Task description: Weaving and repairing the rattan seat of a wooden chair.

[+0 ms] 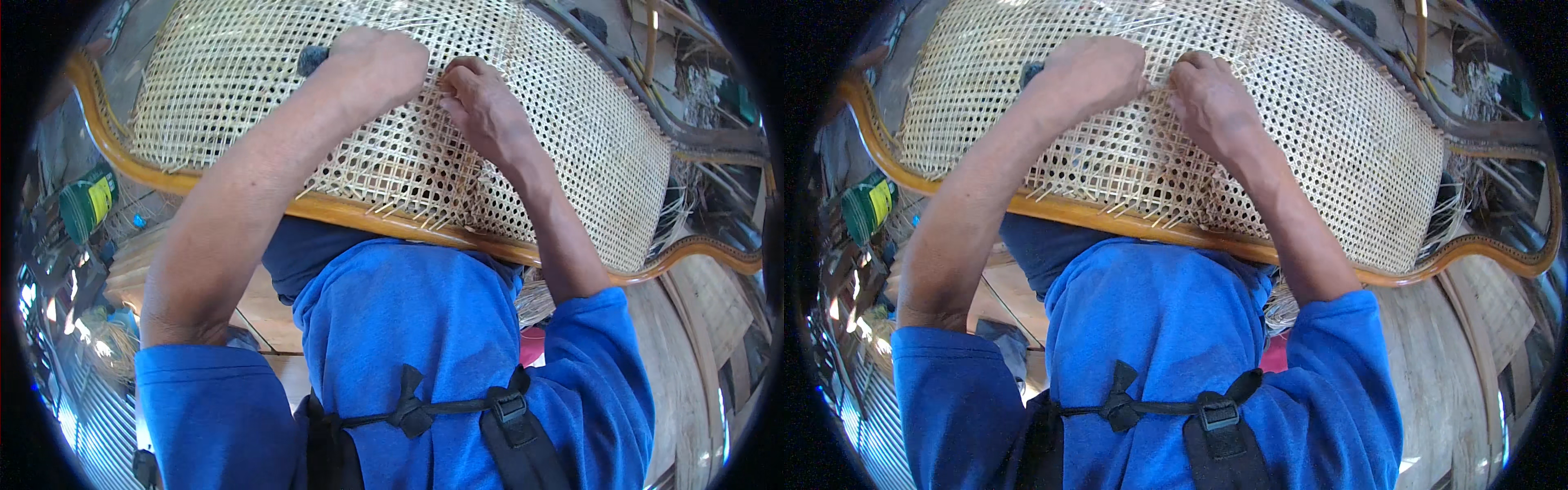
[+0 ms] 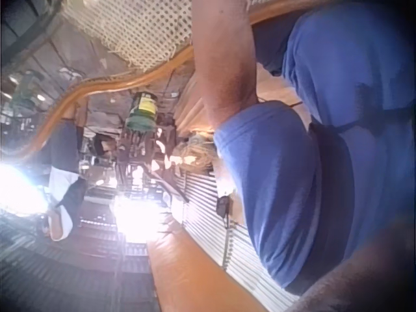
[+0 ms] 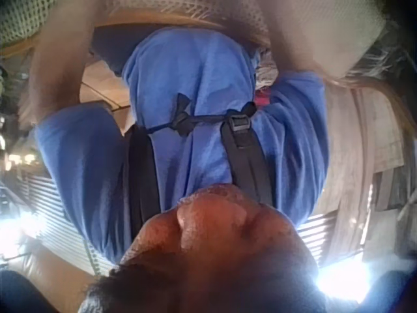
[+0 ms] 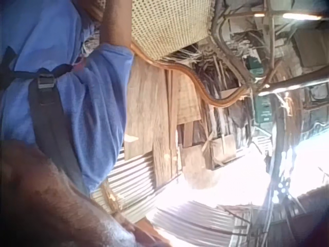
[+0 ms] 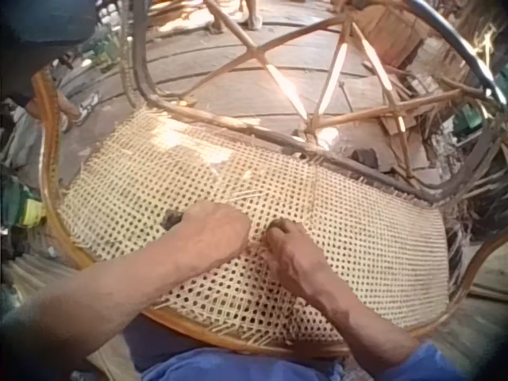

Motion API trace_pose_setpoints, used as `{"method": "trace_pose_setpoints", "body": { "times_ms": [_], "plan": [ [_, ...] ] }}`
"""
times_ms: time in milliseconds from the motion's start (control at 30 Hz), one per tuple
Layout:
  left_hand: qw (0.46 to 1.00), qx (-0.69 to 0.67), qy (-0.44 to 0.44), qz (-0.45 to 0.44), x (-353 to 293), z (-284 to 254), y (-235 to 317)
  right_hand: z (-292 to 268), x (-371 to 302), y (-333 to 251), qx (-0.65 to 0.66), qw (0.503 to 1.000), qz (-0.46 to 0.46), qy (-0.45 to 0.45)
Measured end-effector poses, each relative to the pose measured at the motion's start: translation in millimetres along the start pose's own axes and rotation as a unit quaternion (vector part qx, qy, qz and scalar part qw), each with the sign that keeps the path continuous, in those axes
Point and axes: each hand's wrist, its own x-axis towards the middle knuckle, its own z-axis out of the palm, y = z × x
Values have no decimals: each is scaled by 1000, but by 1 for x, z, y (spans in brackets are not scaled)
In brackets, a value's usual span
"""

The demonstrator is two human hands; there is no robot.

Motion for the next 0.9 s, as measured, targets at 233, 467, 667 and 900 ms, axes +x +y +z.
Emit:
{"method": "trace_pose_setpoints", "body": {
  "times_ms": [233, 467, 667, 900],
  "plan": [
    [998, -4, 31, -48, -26, 5, -21, -6, 15, 6, -102, 990, -85, -50],
    [994, -60, 53, -72, -45, 15, -33, -17, 11, 8, -147, 985, -80, -36],
    [994, -56, 65, -65, -47, 21, -22, -35, -1, 2, -211, 972, 45, -97],
    [993, -20, 92, -76, -44, 28, -16, -43, 11, 40, -15, 983, 46, -179]
  ]
}}
